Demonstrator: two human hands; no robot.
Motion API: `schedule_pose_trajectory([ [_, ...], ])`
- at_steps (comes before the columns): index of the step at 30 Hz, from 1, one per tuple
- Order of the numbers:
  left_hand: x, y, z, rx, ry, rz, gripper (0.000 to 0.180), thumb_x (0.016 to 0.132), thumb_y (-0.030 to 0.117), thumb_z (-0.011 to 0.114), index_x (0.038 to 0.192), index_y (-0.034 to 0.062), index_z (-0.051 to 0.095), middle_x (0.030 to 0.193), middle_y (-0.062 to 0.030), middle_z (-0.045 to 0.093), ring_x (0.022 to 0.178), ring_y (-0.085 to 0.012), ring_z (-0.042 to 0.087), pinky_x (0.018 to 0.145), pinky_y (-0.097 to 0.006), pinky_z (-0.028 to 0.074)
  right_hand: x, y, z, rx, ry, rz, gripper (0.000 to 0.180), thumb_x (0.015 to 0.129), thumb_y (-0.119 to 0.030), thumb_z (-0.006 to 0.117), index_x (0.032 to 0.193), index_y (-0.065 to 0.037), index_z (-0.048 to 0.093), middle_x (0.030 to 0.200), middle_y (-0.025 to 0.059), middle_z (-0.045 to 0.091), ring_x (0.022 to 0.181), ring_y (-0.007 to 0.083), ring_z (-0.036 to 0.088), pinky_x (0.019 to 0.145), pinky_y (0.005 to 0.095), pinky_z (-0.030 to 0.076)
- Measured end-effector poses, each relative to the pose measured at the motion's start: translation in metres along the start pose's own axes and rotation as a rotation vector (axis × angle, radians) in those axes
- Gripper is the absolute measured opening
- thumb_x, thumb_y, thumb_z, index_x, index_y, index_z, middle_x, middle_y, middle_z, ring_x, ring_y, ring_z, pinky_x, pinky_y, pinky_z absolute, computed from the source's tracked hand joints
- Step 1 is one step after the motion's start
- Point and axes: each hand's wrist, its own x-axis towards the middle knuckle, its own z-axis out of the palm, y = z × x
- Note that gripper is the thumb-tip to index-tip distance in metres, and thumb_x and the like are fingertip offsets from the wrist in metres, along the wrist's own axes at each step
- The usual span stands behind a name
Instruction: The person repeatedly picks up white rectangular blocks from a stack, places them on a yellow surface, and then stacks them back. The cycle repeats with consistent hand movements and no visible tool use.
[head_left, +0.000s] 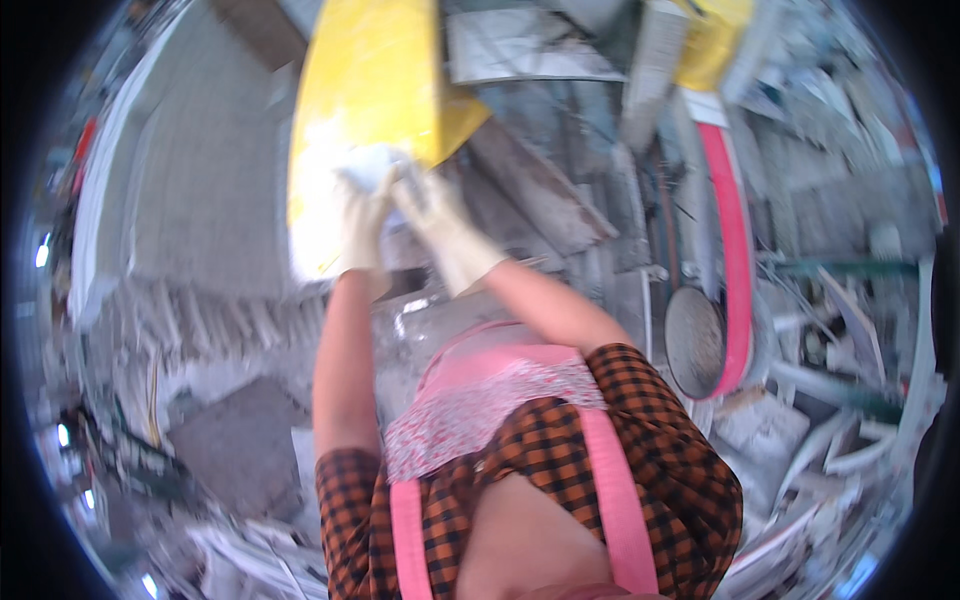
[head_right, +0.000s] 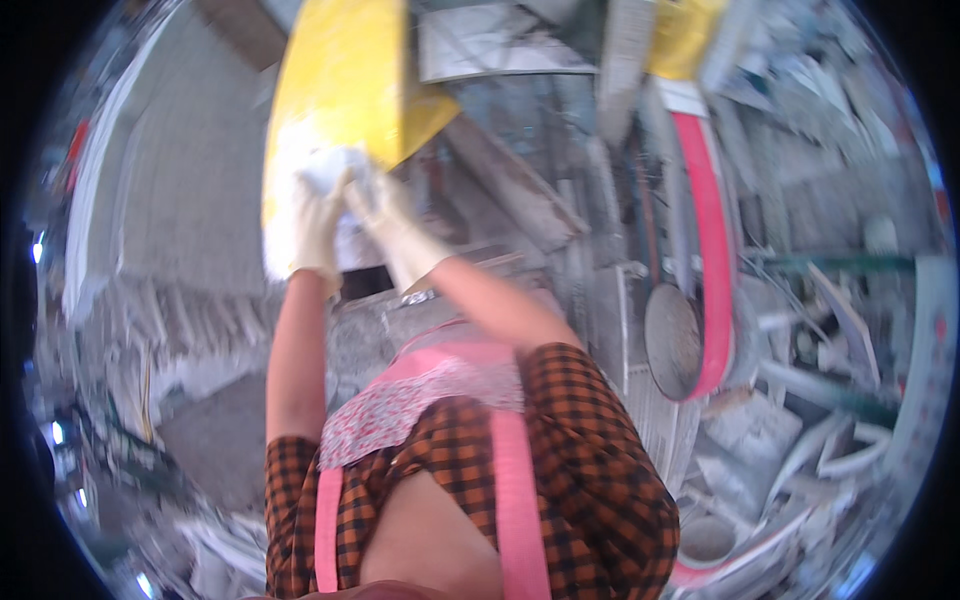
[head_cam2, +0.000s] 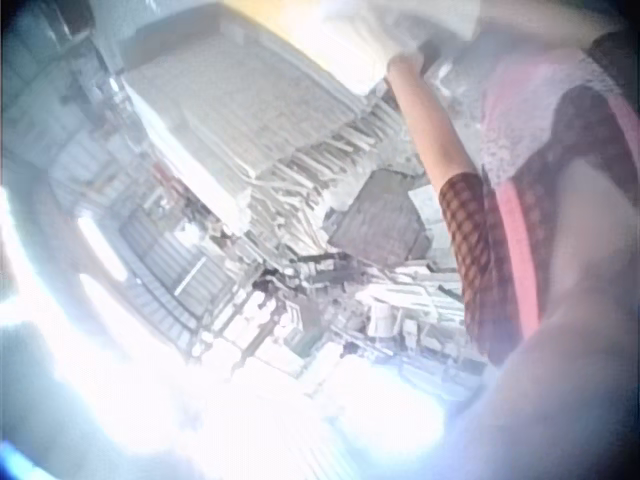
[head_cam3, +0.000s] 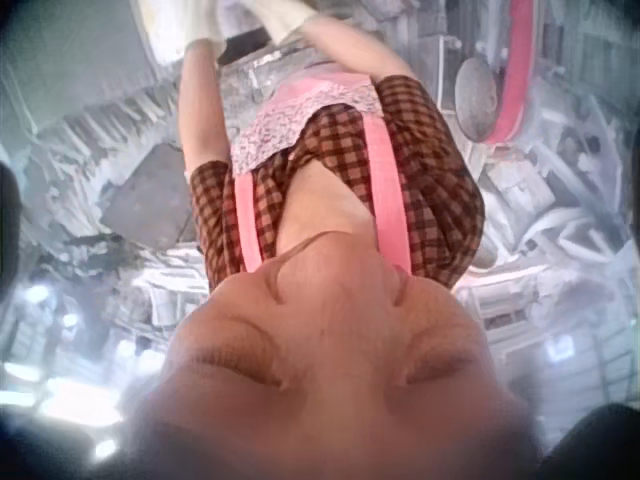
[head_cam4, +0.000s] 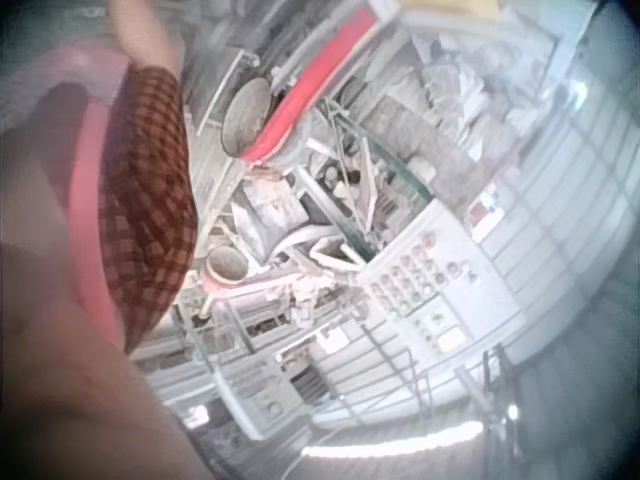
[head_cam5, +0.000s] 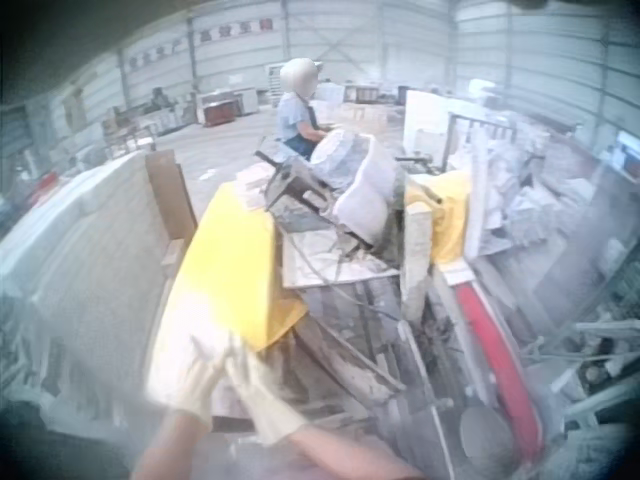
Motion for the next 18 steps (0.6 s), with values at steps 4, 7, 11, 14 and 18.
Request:
schedule_pose_trajectory([
  [4,0.004,-0.003,0.0,-0.002,0.004,0.111,0.115,0.073,0.061,0.082,0.146,-0.0153,0.037,0.143,-0.0335,0.05,0.134,-0.0385,0.051,0.111,-0.041,0.041,-0.005,0.006,0.002,0.138,-0.221,0.242,0.072,0.101,-0.044,0.056,0.149,0.007,0.038,0.144,0.0289,0.049,0.137,0.0386,0.047,0.113,0.0381,0.038],
  [7,0.0,-0.01,0.008,0.382,0.13,0.107,0.121,0.07,0.065,0.082,0.148,-0.015,0.035,0.142,-0.0353,0.051,0.135,-0.0409,0.051,0.113,-0.044,0.04,0.001,0.014,-0.043,0.051,-0.468,0.16,0.067,0.1,-0.042,0.058,0.148,0.003,0.046,0.146,0.0245,0.054,0.136,0.0343,0.052,0.111,0.0413,0.042],
  [11,0.004,-0.025,0.012,0.389,0.153,0.133,0.123,0.072,0.066,0.079,0.151,-0.015,0.031,0.145,-0.0364,0.048,0.138,-0.0433,0.047,0.116,-0.044,0.037,0.013,0.024,-0.153,-0.071,-0.295,0.082,0.056,0.094,-0.045,0.063,0.133,-0.004,0.063,0.129,0.0207,0.066,0.123,0.0356,0.061,0.104,0.0419,0.047],
  [14,0.006,-0.034,0.013,0.409,0.163,0.138,0.119,0.075,0.065,0.077,0.15,-0.0153,0.031,0.145,-0.0372,0.048,0.138,-0.0442,0.047,0.116,-0.045,0.037,0.036,0.044,-0.259,-0.373,0.102,0.106,0.049,0.091,-0.04,0.065,0.123,-0.004,0.068,0.114,0.0209,0.071,0.107,0.0367,0.069,0.093,0.0433,0.053],
  [18,0.004,-0.036,0.009,0.375,0.149,0.162,0.114,0.079,0.061,0.077,0.151,-0.0145,0.03,0.146,-0.0367,0.046,0.139,-0.0458,0.044,0.117,-0.047,0.035,0.066,0.08,-0.4,-0.79,0.386,0.178,0.047,0.09,-0.04,0.064,0.121,-0.005,0.07,0.112,0.0237,0.071,0.106,0.0411,0.067,0.092,0.0479,0.053],
])
